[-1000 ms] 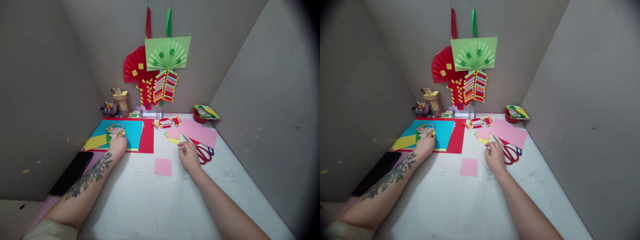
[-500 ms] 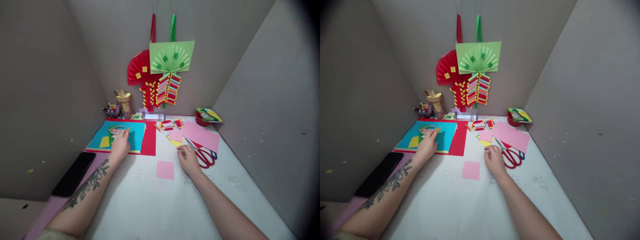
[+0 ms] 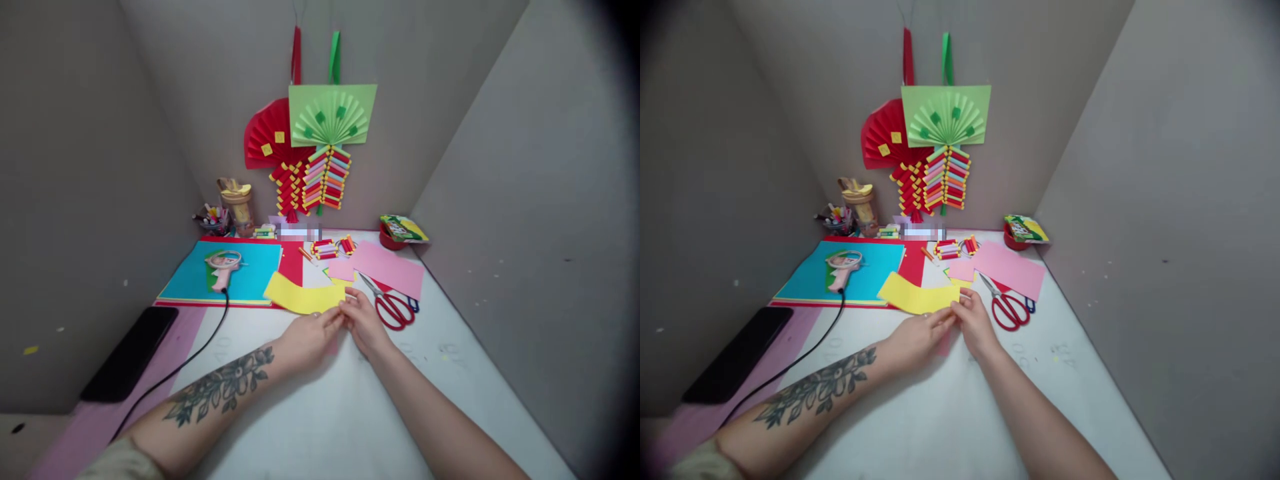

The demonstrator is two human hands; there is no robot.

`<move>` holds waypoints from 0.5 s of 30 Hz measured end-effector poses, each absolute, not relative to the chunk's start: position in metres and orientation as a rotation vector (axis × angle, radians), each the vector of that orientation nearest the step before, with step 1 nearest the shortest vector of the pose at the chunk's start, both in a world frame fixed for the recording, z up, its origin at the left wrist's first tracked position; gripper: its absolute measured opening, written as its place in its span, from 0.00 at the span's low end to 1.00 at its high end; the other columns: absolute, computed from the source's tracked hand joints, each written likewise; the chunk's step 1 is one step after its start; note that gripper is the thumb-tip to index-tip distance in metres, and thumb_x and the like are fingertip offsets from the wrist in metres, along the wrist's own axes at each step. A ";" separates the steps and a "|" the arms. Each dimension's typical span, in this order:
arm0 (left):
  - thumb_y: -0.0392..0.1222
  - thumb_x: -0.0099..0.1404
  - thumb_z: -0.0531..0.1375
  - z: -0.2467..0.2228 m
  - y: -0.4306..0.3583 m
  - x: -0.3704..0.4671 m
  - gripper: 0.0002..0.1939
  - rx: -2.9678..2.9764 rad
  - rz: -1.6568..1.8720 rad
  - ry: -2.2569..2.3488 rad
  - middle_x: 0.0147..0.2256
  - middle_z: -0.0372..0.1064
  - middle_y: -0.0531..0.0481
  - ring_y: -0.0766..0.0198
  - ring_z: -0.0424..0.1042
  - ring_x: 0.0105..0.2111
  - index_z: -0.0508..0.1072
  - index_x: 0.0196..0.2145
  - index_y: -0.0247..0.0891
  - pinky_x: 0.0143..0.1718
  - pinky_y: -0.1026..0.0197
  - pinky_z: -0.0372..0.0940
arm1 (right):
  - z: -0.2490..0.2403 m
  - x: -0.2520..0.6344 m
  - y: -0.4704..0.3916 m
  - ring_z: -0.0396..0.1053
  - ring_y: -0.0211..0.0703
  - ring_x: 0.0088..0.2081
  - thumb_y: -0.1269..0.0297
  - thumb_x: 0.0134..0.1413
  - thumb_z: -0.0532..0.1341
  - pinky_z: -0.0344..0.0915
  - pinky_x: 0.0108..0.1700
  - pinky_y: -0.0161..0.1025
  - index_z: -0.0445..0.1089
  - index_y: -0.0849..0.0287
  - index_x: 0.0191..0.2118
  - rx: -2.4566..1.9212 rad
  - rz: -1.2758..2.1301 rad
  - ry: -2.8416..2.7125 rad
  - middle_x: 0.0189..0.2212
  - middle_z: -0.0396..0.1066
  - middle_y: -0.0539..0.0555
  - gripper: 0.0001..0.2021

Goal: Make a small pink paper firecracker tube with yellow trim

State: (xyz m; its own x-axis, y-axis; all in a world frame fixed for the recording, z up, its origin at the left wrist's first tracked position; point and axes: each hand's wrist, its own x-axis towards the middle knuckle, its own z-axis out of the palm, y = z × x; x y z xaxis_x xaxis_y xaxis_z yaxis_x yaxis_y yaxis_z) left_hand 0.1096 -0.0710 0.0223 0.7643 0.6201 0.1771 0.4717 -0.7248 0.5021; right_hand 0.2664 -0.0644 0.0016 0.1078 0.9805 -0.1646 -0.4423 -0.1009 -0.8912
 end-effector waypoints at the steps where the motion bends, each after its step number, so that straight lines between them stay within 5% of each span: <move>1: 0.32 0.57 0.53 0.022 -0.072 0.107 0.29 2.530 0.461 0.796 0.58 0.56 0.43 0.51 0.66 0.49 0.60 0.58 0.44 0.49 0.52 0.61 | 0.000 0.267 -0.063 0.70 0.42 0.29 0.67 0.38 0.64 0.64 0.30 0.38 0.58 0.55 0.41 -1.090 1.333 -0.712 0.31 0.70 0.50 0.21; 5: 0.36 0.62 0.51 0.030 -0.053 0.087 0.16 2.431 0.687 1.076 0.52 0.63 0.44 0.55 0.66 0.48 0.72 0.45 0.44 0.50 0.52 0.60 | -0.005 0.275 -0.059 0.66 0.38 0.24 0.71 0.36 0.59 0.61 0.25 0.34 0.59 0.56 0.40 -1.259 1.157 -0.882 0.28 0.66 0.47 0.19; 8: 0.41 0.61 0.54 0.030 -0.031 0.072 0.20 2.315 0.747 1.266 0.52 0.63 0.41 0.52 0.62 0.52 0.66 0.51 0.39 0.53 0.49 0.56 | -0.004 0.279 -0.059 0.69 0.40 0.31 0.71 0.38 0.58 0.65 0.32 0.37 0.61 0.56 0.40 -1.265 1.022 -1.025 0.30 0.65 0.49 0.17; 11: 0.45 0.59 0.56 0.024 -0.017 0.063 0.25 2.191 0.650 1.255 0.45 0.69 0.43 0.54 0.67 0.46 0.63 0.54 0.38 0.47 0.54 0.61 | -0.004 0.282 -0.058 0.68 0.41 0.35 0.70 0.41 0.58 0.65 0.38 0.39 0.61 0.56 0.42 -1.219 0.921 -1.115 0.32 0.65 0.50 0.17; 15: 0.45 0.59 0.54 0.015 -0.012 0.060 0.17 1.981 0.646 1.203 0.34 0.72 0.48 0.60 0.71 0.34 0.70 0.44 0.37 0.36 0.60 0.64 | -0.005 0.285 -0.055 0.67 0.43 0.38 0.66 0.43 0.58 0.65 0.38 0.40 0.62 0.58 0.42 -1.281 0.798 -1.130 0.35 0.66 0.53 0.16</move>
